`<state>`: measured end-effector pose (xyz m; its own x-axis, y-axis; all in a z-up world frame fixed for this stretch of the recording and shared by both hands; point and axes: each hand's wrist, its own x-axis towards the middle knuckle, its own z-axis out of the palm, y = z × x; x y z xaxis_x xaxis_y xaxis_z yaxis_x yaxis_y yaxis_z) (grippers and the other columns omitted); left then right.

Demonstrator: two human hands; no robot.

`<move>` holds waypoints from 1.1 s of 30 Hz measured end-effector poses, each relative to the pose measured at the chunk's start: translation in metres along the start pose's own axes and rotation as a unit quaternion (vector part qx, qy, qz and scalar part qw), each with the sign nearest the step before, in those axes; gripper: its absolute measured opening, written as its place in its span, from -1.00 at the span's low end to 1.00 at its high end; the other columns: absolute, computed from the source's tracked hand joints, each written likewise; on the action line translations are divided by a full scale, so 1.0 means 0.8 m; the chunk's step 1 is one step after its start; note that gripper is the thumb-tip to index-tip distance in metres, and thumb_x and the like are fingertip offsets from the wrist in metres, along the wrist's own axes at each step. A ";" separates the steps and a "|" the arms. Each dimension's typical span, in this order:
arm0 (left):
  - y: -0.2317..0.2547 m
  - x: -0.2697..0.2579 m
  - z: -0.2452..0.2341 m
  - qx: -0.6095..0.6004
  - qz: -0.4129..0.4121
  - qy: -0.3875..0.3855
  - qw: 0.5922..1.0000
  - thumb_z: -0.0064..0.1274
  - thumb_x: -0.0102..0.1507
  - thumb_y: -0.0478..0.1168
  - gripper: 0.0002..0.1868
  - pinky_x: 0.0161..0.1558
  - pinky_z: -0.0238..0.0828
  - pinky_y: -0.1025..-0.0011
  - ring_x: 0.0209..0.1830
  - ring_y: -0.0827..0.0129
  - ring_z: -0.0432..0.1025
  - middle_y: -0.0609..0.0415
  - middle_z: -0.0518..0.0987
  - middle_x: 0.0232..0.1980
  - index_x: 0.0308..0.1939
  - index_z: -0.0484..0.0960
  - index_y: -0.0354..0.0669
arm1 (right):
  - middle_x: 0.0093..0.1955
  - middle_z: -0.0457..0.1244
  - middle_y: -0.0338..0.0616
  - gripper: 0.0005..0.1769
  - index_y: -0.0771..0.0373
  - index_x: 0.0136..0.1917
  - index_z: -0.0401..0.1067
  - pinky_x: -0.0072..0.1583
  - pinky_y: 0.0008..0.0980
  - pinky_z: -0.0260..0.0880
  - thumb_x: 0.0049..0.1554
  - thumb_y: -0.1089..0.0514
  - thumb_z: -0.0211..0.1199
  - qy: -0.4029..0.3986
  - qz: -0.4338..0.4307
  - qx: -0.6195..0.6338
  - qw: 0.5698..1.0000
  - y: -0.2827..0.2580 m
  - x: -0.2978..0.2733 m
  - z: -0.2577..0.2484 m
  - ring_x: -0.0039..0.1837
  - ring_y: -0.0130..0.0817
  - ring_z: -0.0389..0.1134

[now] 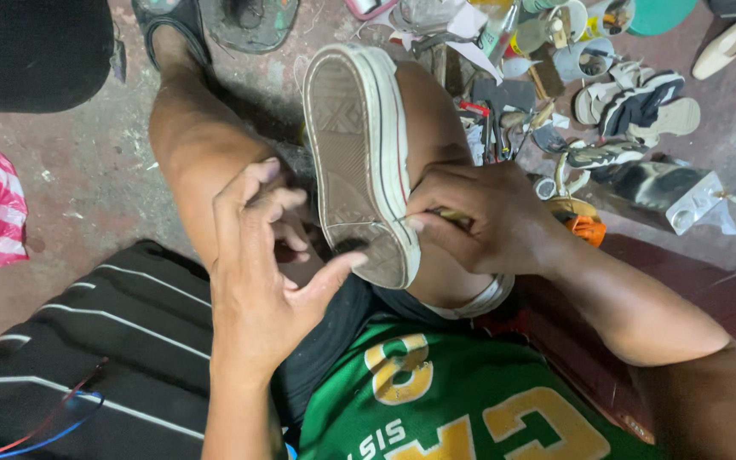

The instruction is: The person is repairing a white canvas shoe by hand-sewing the sole to the upper. They use a needle and white thread, repeatedly piercing the shoe's edge and pulling the thread tight to secure the sole. The task is performed while sitting on the floor with the shoe resting on their lap.

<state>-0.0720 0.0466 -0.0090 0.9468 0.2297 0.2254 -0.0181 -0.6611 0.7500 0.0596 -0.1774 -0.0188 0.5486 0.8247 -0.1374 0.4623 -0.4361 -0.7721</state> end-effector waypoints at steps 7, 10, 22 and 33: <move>0.009 -0.013 0.032 -0.059 -0.213 -0.149 0.964 0.40 0.10 -0.12 -0.22 -0.36 0.42 0.37 -0.48 0.32 0.45 0.06 0.55 -0.38 0.33 0.39 -0.26 | -0.23 0.35 -0.23 -0.92 0.20 -0.13 0.49 -0.17 -0.42 0.36 0.14 0.19 0.38 0.035 0.008 0.045 0.998 0.016 -0.016 -0.009 -0.23 -0.40 0.40; 0.007 -0.016 0.032 -0.051 -0.217 -0.123 0.967 0.38 0.14 -0.19 -0.51 -0.44 0.37 0.36 -0.59 0.31 0.39 0.06 0.47 -0.52 0.09 0.56 -0.22 | -0.23 0.35 -0.23 -0.91 0.21 -0.13 0.49 -0.16 -0.42 0.36 0.13 0.21 0.39 0.045 0.005 0.050 0.998 0.021 -0.023 -0.009 -0.22 -0.41 0.40; 0.036 -0.014 0.031 -0.039 -0.087 -0.072 0.993 0.31 0.22 -0.24 -0.82 -0.31 0.42 0.28 -0.36 0.18 0.49 0.01 0.54 -0.23 -0.18 0.63 -0.17 | -0.25 0.33 -0.23 -0.88 0.24 -0.12 0.47 -0.16 -0.43 0.35 0.15 0.20 0.39 0.024 0.008 0.085 0.996 0.021 -0.020 -0.011 -0.24 -0.44 0.38; 0.034 -0.026 0.031 -0.062 -0.118 -0.115 0.984 0.12 0.31 -0.33 -0.86 -0.25 0.44 0.25 -0.34 0.11 0.50 -0.07 0.51 -0.23 -0.16 0.46 -0.26 | -0.20 0.36 -0.20 -0.90 0.24 -0.08 0.47 -0.11 -0.37 0.40 0.12 0.25 0.34 0.012 -0.005 0.063 0.998 0.011 -0.010 -0.007 -0.16 -0.38 0.44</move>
<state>-0.0841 0.0059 -0.0091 0.9770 0.1887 -0.0996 0.1846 -0.5134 0.8381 0.0635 -0.1899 -0.0209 0.5617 0.8192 -0.1156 0.3768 -0.3778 -0.8457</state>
